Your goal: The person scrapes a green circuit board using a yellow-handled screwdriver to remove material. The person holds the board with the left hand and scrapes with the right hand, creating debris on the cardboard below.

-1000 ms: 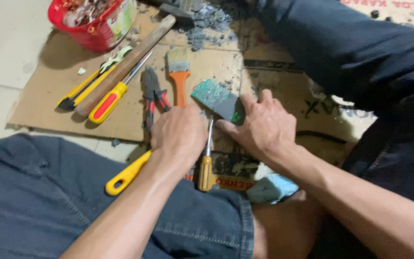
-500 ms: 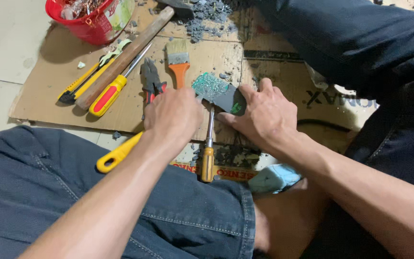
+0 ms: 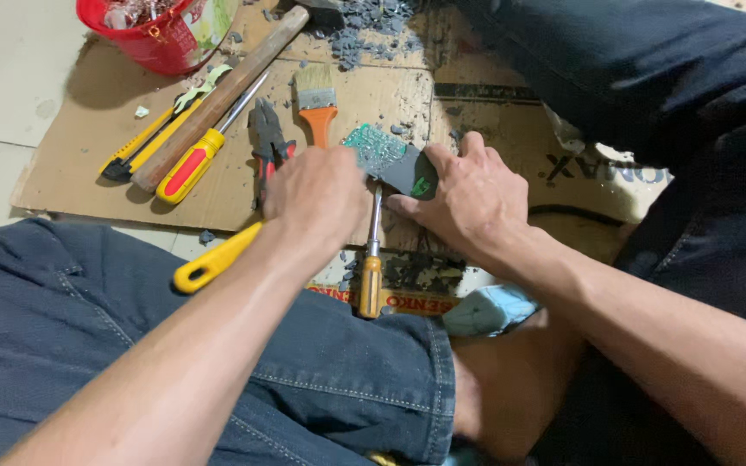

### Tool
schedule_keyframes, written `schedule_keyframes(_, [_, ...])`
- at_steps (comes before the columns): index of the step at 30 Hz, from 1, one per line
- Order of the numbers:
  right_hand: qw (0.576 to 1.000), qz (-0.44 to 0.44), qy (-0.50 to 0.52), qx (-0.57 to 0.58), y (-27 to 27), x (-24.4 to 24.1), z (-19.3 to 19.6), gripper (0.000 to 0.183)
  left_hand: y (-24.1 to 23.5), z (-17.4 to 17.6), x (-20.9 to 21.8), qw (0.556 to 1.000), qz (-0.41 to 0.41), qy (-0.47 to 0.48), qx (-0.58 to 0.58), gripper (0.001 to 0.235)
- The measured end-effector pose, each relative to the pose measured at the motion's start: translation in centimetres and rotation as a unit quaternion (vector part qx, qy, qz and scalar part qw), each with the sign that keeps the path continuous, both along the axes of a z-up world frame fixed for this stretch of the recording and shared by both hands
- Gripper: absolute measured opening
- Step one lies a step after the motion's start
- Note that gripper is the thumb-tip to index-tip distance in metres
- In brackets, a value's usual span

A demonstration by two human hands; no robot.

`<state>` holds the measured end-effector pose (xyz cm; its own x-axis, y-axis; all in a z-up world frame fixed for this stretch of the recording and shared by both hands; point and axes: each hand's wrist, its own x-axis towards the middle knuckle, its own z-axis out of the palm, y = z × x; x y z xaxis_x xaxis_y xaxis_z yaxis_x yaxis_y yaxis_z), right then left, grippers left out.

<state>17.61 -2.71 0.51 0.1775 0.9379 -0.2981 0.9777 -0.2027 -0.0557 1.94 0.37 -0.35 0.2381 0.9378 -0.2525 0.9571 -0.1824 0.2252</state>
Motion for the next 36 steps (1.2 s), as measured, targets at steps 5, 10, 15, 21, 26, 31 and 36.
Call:
schedule_keyframes(5, [1.0,0.009,-0.002,0.016,0.3,0.3,-0.4,0.071,0.0,0.9,0.1,0.999,-0.002,-0.034,-0.008,0.038])
schedule_keyframes(10, [1.0,0.009,0.002,0.005,0.3,0.4,-0.6,0.074,0.3,-0.6,-0.5,0.999,-0.046,-0.02,0.015,0.033])
schedule_keyframes(15, [1.0,0.019,0.013,0.011,0.2,0.3,-0.1,0.069,0.3,0.1,0.4,1.0,-0.02,-0.011,-0.006,0.029])
schedule_keyframes(21, [1.0,0.015,0.027,0.003,0.3,0.7,-0.4,0.075,-0.8,2.9,2.2,0.999,0.02,0.015,-0.03,0.034])
schedule_keyframes(26, [0.999,0.018,0.039,0.01,0.0,0.7,-0.1,0.075,-0.1,2.6,0.1,0.997,-0.027,0.065,-0.026,0.033])
schedule_keyframes(31, [0.999,0.026,0.028,-0.007,-0.1,0.8,1.9,0.075,-0.1,8.1,-3.4,0.993,-0.043,0.103,0.047,0.035])
schedule_keyframes(36, [0.983,-0.054,0.174,-0.011,3.4,5.1,1.6,0.088,-1.6,10.0,-2.7,0.992,-0.056,0.063,0.09,0.043])
